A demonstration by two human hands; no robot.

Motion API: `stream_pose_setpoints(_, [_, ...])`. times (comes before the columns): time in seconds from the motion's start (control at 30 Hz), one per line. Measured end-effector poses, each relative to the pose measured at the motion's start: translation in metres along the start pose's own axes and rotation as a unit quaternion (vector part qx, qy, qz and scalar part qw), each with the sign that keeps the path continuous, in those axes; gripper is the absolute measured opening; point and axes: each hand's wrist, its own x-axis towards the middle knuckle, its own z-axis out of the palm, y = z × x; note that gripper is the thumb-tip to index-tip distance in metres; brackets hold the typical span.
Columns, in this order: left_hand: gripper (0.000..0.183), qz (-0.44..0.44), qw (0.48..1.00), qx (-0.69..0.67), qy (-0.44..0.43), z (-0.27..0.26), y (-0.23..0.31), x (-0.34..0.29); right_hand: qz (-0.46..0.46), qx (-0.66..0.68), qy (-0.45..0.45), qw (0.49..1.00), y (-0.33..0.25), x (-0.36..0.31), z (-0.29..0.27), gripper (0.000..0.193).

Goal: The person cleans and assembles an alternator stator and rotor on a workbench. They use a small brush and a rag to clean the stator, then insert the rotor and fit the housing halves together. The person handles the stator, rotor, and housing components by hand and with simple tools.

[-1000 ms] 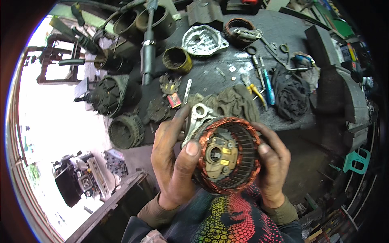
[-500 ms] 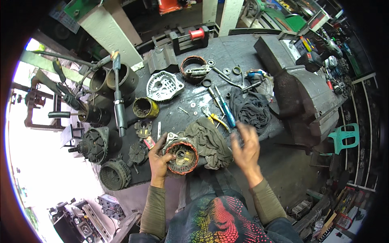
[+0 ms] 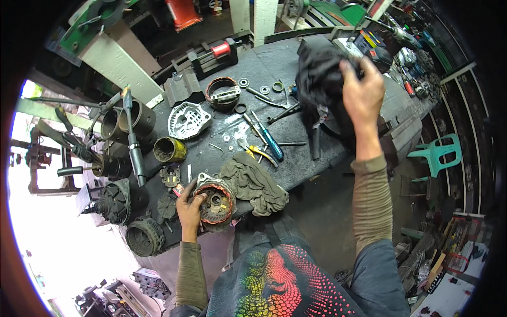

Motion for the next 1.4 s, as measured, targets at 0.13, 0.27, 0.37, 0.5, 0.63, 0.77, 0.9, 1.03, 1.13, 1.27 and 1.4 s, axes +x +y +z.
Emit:
stream_pose_setpoints(0.13, [0.053,0.013,0.999,0.004,0.043,0.009,0.006,-0.013,-0.015,0.080,0.046,0.996,-0.035,0.037,-0.021,0.029])
stream_pose_setpoints(0.27, [0.051,0.024,0.995,0.055,0.085,0.020,0.006,-0.028,-0.019,0.077,0.054,0.995,-0.038,0.021,-0.013,0.025])
stream_pose_setpoints(0.37, [0.047,0.027,0.990,0.058,0.125,0.028,0.004,-0.030,-0.024,0.074,0.016,0.997,-0.020,-0.014,-0.002,0.025])
stream_pose_setpoints(0.5, [0.041,0.033,0.988,0.057,0.141,0.029,0.008,-0.018,-0.020,0.035,-0.058,0.998,0.018,-0.071,0.030,0.027])
stream_pose_setpoints(0.63, [0.036,0.083,0.973,0.172,0.133,0.024,0.015,0.001,0.018,-0.075,-0.268,0.960,0.054,-0.132,0.047,0.051])
stream_pose_setpoints(0.77, [0.032,-0.045,0.987,-0.030,0.150,0.017,0.015,0.025,-0.017,-0.012,-0.231,0.973,0.056,-0.168,0.042,0.057])
stream_pose_setpoints(0.9, [0.031,-0.037,0.982,0.038,0.180,0.008,0.007,0.037,-0.032,0.060,-0.305,0.950,0.036,-0.194,0.021,0.062])
stream_pose_setpoints(1.03, [0.037,-0.013,0.975,0.159,0.153,0.011,-0.006,0.026,-0.030,0.099,-0.397,0.912,0.011,-0.226,-0.009,0.052])
stream_pose_setpoints(1.13, [0.036,-0.002,0.982,0.093,0.165,0.014,-0.016,0.013,0.003,0.120,-0.503,0.856,0.002,-0.253,-0.035,0.048])
stream_pose_setpoints(1.27, [0.039,0.037,0.990,0.036,0.134,0.008,-0.020,0.008,0.022,0.123,-0.540,0.832,0.014,-0.291,-0.060,0.048])
stream_pose_setpoints(1.4, [0.048,0.078,0.990,0.023,0.112,0.005,-0.019,0.002,0.127,0.088,-0.504,0.850,0.054,-0.332,-0.084,0.047])
